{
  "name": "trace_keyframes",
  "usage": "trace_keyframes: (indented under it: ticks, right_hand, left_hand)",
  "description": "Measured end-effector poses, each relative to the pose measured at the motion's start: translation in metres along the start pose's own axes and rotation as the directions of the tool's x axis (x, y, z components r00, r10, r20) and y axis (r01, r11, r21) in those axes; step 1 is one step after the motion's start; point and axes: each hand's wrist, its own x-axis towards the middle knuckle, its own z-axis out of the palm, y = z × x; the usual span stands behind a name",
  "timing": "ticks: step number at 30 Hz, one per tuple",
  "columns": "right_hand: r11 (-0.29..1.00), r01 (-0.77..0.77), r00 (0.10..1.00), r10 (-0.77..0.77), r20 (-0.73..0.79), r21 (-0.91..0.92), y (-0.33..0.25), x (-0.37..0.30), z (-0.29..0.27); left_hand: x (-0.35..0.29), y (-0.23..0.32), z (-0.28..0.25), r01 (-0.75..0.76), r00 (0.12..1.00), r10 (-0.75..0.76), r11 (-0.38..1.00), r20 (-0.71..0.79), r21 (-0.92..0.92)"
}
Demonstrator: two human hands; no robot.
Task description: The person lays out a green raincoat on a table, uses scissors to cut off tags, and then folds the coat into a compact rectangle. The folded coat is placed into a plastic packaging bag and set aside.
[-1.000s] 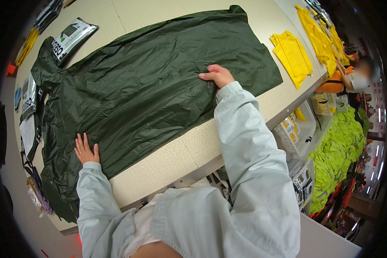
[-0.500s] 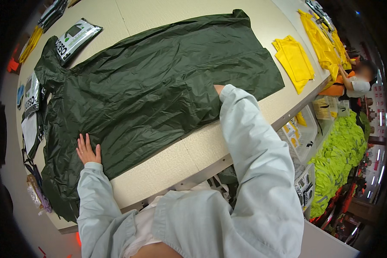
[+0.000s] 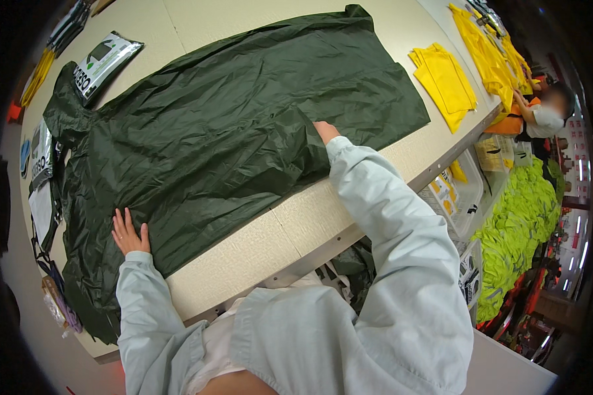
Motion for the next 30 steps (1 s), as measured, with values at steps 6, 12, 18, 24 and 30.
trace_keyframes:
  ticks: [6, 12, 18, 24, 30]
  right_hand:
    - [0.728, -0.233, 0.968, 0.238, 0.080, 0.644, -0.016, 0.001, 0.006]
    - [-0.079, -0.457, 0.862, 0.206, 0.463, 0.886, -0.076, 0.004, -0.024]
    - [0.695, -0.199, 0.954, -0.023, 0.298, 0.691, -0.018, 0.039, 0.000]
    - [0.972, -0.041, 0.991, 0.070, 0.117, -0.231, -0.059, 0.027, -0.036]
    - [0.256, -0.574, 0.800, -0.026, 0.599, 0.778, -0.038, 0.003, -0.051]
  left_hand:
    - [0.000, -0.002, 0.001, 0.001, 1.000, -0.001, 1.000, -0.003, 0.004]
    - [-0.001, 0.000, -0.001, 0.024, 1.000, -0.024, 1.000, 0.018, 0.011]
    - [0.002, 0.002, -0.001, 0.024, 1.000, -0.024, 1.000, 0.020, 0.016]
    - [0.000, 0.002, -0.002, 0.018, 1.000, -0.018, 1.000, 0.011, 0.022]
    - [0.000, 0.002, 0.001, 0.024, 1.000, -0.024, 0.999, 0.004, 0.029]
